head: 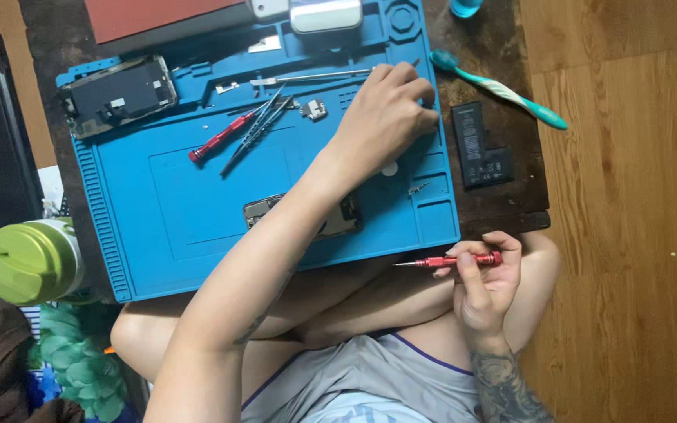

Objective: The person uses a red screwdriver to remove screws from a disassembled smartphone placed on a blue work mat. They manipulate the phone's internal components and casing, occasionally using tweezers to handle small parts.

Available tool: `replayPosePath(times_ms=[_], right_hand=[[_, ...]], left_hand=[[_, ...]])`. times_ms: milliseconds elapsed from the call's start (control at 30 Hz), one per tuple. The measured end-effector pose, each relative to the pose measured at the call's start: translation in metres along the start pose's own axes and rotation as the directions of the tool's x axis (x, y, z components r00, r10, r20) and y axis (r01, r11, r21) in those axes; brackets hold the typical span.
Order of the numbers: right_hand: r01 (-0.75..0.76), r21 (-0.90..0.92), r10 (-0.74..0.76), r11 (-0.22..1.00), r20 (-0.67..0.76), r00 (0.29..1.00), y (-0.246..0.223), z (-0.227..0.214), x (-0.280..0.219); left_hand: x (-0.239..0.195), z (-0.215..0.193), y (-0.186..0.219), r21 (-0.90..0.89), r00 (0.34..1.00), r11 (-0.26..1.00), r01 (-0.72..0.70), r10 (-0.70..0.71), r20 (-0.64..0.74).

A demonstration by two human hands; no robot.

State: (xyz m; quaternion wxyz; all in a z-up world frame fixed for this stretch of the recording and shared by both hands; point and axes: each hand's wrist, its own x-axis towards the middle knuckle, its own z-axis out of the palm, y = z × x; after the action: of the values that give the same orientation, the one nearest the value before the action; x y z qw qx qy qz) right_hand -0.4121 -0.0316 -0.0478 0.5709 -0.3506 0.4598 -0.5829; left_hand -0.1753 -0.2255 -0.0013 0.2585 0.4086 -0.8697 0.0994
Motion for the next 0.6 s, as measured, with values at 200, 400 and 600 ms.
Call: replayPosePath(times_ms=[200, 400, 600], right_hand=[[-0.046, -0.02, 0.046, 0.999, -0.01, 0.999, 0.005, -0.002, 0.005], [-0.012, -0.005, 0.012, 1.0, 0.0, 1.0, 0.011, 0.004, 0.008], [0.016, -0.04, -0.015, 0.999, 0.028, 1.0, 0.01, 0.005, 0.009]], left_hand=[[-0.003, -0.004, 0.0, -0.097, 1.0, 0.995, 0.011, -0.012, -0.008], [0.003, -0.007, 0.001, -0.107, 0.996, 0.994, -0.032, 0.023, -0.09], [-0.001, -0.003, -0.006, -0.125, 0.999, 0.992, 0.018, -0.024, -0.048]])
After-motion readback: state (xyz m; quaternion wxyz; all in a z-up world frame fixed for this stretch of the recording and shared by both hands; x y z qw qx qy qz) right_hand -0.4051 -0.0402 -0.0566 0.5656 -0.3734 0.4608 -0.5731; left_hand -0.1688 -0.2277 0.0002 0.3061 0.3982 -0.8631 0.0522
